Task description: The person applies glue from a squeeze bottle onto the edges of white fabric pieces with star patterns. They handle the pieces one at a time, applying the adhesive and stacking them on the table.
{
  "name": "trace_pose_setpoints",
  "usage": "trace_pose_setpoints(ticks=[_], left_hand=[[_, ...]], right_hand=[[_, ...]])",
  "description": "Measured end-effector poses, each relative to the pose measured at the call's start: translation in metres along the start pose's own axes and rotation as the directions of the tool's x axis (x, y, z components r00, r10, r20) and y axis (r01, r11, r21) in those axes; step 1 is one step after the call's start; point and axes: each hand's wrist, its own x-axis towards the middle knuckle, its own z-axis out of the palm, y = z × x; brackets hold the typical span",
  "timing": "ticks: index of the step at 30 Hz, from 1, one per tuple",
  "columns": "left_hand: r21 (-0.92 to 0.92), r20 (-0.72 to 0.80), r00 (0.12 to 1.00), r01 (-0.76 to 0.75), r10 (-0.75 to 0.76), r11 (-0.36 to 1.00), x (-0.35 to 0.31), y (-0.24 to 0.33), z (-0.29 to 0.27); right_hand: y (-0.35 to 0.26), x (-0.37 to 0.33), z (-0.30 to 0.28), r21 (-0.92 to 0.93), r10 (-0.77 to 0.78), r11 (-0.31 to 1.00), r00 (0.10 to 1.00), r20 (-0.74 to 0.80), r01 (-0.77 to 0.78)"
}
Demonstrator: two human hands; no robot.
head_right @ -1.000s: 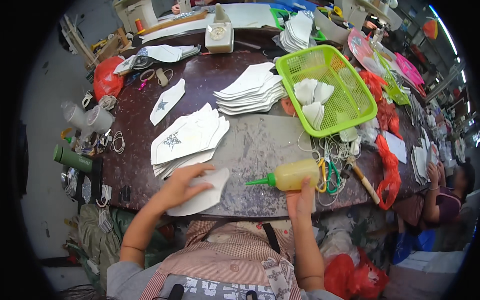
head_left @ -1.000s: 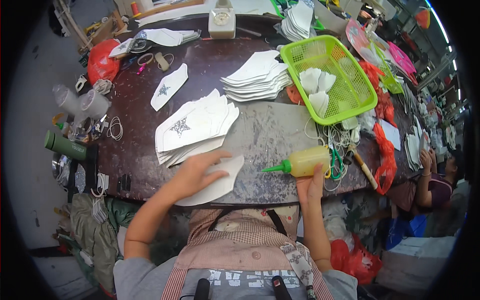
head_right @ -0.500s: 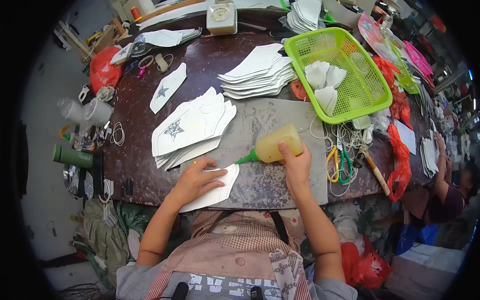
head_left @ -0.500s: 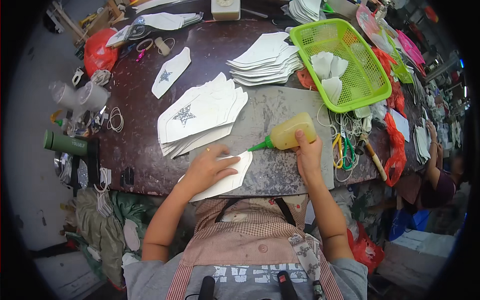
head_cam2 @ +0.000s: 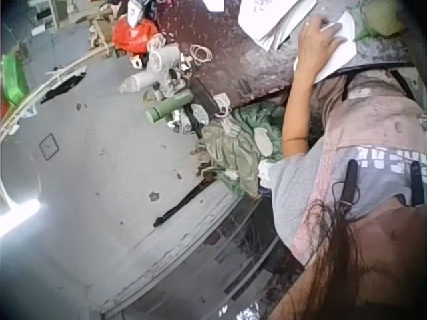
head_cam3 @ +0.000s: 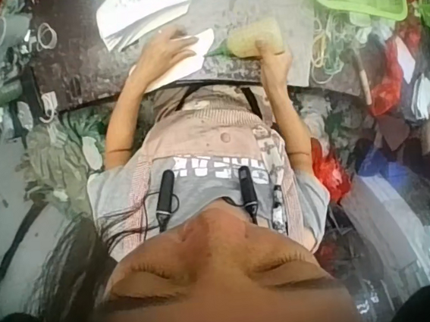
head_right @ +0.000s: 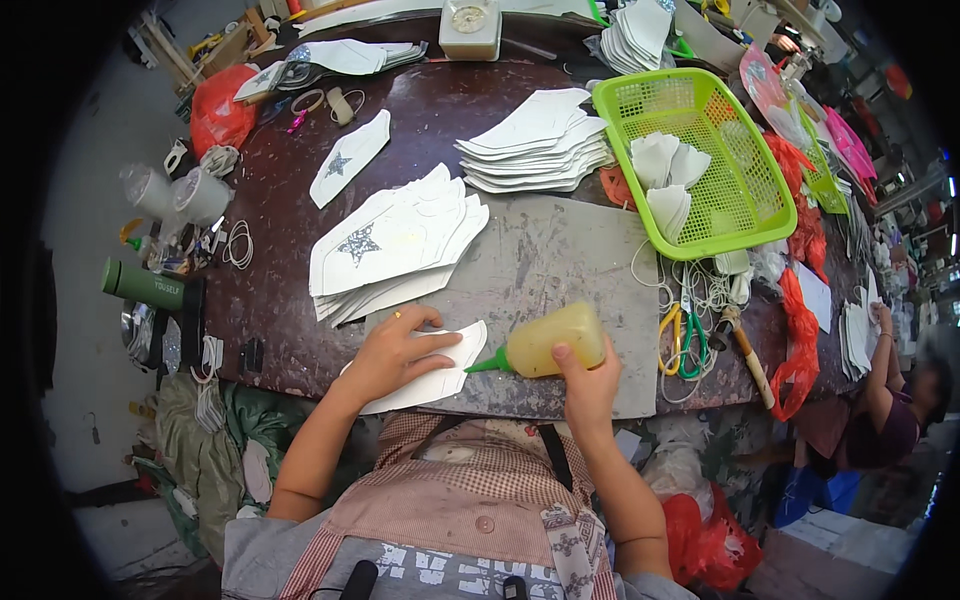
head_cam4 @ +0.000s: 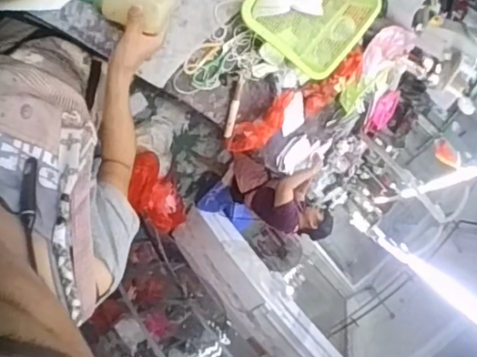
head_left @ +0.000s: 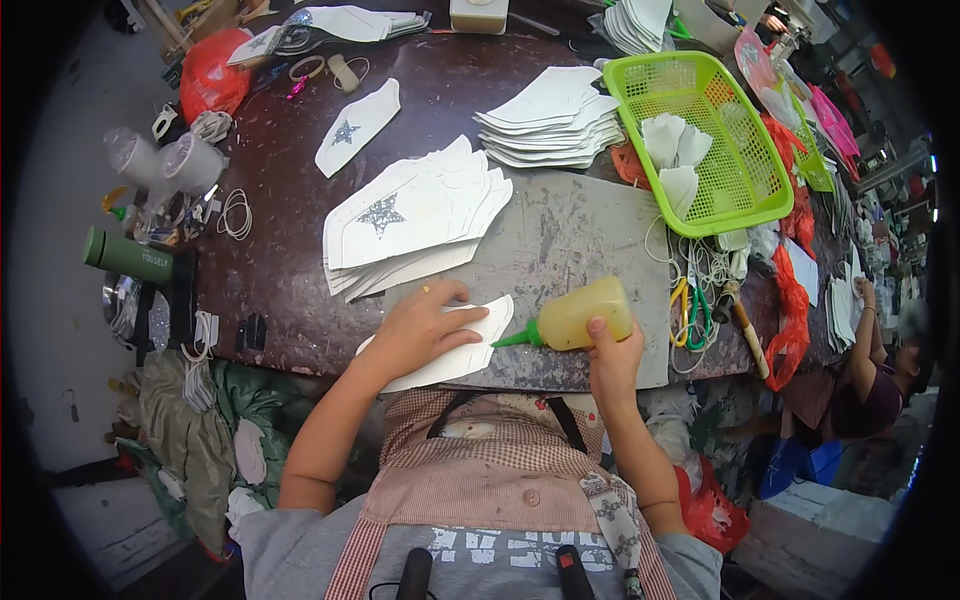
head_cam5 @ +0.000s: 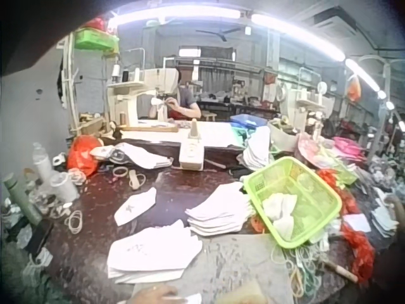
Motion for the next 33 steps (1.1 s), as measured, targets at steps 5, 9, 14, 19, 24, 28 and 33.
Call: trace_pose_setpoints(ticks=[5, 9, 14, 19, 24, 28, 33], left_hand=[[0.006, 0.001, 1.000, -0.004, 0.004, 1.000, 0.000, 0.003, -0.003], [0.015, -0.009, 1.000, -0.020, 0.020, 1.000, 0.000, 0.002, -0.003], [0.001, -0.004, 1.000, -0.015, 0.015, 1.000, 0.000, 0.000, -0.002], [-0.050, -0.038, 0.999, 0.034, -0.036, 0.998, -0.001, 0.005, -0.006], [-0.270, -0.276, 0.926, 0.184, -0.259, 0.945, 0.022, 0.000, -0.085], [-0.220, -0.554, 0.774, 0.220, -0.307, 0.951, 0.100, -0.112, -0.165], [-0.209, -0.552, 0.718, 0.372, -0.423, 0.904, 0.141, -0.297, -0.126]], right_hand=[[-0.001, 0.009, -0.003, 0.097, 0.051, 0.995, 0.991, -0.125, -0.039], [0.003, -0.011, 0.000, -0.020, 0.016, 1.000, 1.000, -0.005, -0.016], [-0.004, -0.014, 0.002, 0.062, 0.065, 0.996, 0.998, 0.006, -0.065], [0.001, -0.022, -0.004, 0.102, 0.145, 0.982, 0.981, 0.129, -0.158], [-0.001, 0.019, -0.029, 0.530, 0.079, 0.845, 0.997, 0.024, -0.080], [0.012, 0.045, -0.048, 0.595, -0.033, 0.797, 0.990, -0.134, 0.107], [0.018, 0.047, -0.049, 0.602, -0.008, 0.791, 0.985, -0.171, 0.111]])
